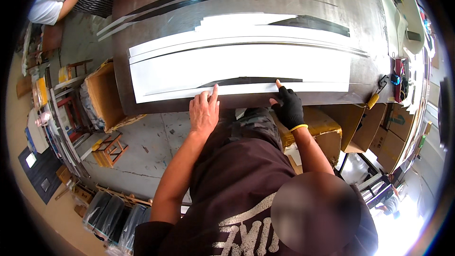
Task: The person applies strips of black tape to a large white sheet on a table. They smooth the tape down with their hands and use a yellow utility knife to trim the excess tape along the edges.
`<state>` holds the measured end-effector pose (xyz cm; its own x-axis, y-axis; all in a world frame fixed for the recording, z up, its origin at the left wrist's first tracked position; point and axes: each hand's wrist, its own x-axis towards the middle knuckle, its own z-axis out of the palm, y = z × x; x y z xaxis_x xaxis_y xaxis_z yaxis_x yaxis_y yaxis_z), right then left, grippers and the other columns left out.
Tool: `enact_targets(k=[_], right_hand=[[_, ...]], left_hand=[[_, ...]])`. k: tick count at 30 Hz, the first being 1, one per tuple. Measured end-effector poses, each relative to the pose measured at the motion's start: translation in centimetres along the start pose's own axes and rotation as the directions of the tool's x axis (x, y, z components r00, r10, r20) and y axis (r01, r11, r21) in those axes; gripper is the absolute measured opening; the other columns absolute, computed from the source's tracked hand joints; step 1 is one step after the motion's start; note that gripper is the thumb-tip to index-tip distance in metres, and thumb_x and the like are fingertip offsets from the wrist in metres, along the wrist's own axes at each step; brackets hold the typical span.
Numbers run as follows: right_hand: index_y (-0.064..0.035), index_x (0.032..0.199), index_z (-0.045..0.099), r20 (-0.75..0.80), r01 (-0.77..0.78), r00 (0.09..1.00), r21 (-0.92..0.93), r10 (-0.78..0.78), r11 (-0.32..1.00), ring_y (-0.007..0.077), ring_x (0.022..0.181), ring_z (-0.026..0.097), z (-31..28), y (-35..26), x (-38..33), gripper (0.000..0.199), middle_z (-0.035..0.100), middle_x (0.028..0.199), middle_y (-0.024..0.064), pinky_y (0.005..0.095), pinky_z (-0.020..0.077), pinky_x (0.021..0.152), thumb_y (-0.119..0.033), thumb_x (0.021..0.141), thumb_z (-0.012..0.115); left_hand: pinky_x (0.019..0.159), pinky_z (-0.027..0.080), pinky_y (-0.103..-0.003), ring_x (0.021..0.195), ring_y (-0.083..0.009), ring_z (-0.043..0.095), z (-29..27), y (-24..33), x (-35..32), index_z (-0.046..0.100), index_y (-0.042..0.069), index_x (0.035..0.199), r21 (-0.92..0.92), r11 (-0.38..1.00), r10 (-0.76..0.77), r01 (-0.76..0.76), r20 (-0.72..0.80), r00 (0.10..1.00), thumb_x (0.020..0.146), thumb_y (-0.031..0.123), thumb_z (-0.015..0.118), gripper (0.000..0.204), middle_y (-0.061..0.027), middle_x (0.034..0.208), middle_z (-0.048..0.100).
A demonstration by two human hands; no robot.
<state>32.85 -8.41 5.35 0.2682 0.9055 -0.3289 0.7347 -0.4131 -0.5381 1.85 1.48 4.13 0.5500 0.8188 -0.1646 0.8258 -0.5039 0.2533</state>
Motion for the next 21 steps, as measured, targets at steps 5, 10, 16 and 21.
enact_targets(k=[5,10,16,21], right_hand=[[-0.0120,0.161,0.050,0.187,-0.229,0.968,0.364,0.169,0.903,0.0251,0.090,0.068,-1.3,0.5,0.9,0.073,0.071,0.100,0.0145,0.0380,0.0547,0.086,-0.023,0.096,0.079],[-0.0143,0.161,0.049,0.125,-0.181,0.982,0.363,0.144,0.914,0.0325,0.087,0.072,-1.0,0.8,0.4,0.076,0.073,0.091,0.0149,0.0425,0.0561,0.086,-0.022,0.093,0.080],[-0.0099,0.158,0.052,-0.014,0.371,0.928,0.017,-0.371,0.928,0.0350,0.118,0.065,0.1,-4.8,-0.5,0.068,0.069,0.129,0.0156,0.0475,0.0504,0.104,-0.021,0.094,0.074],[-0.0015,0.158,0.047,0.007,0.605,0.795,0.069,-0.607,0.793,0.0390,0.141,0.053,5.6,-10.3,2.6,0.072,0.058,0.149,0.0219,0.0516,0.0359,0.124,-0.021,0.093,0.073]], left_hand=[[0.091,0.049,-0.045,0.105,-0.0281,0.060,0.0,0.1,0.0,0.053,0.017,0.160,0.015,1.000,-0.007,0.006,0.026,1.000,0.099,0.025,0.074,0.065,-0.0087,0.120,0.058],[0.091,0.049,-0.045,0.105,-0.0286,0.060,-0.2,0.0,0.1,0.052,0.017,0.160,0.001,1.000,-0.001,0.001,0.026,1.000,0.100,0.026,0.072,0.065,-0.0092,0.121,0.058],[0.093,0.049,-0.046,0.105,-0.0289,0.060,0.3,-0.1,-0.1,0.053,0.019,0.160,-0.008,1.000,-0.017,0.017,0.004,1.000,0.099,0.025,0.073,0.063,-0.0087,0.119,0.058],[0.094,0.049,-0.047,0.107,-0.0296,0.060,0.2,0.2,0.1,0.058,0.018,0.155,0.016,0.999,-0.032,0.032,0.013,0.999,0.099,0.024,0.072,0.058,-0.0086,0.119,0.059]])
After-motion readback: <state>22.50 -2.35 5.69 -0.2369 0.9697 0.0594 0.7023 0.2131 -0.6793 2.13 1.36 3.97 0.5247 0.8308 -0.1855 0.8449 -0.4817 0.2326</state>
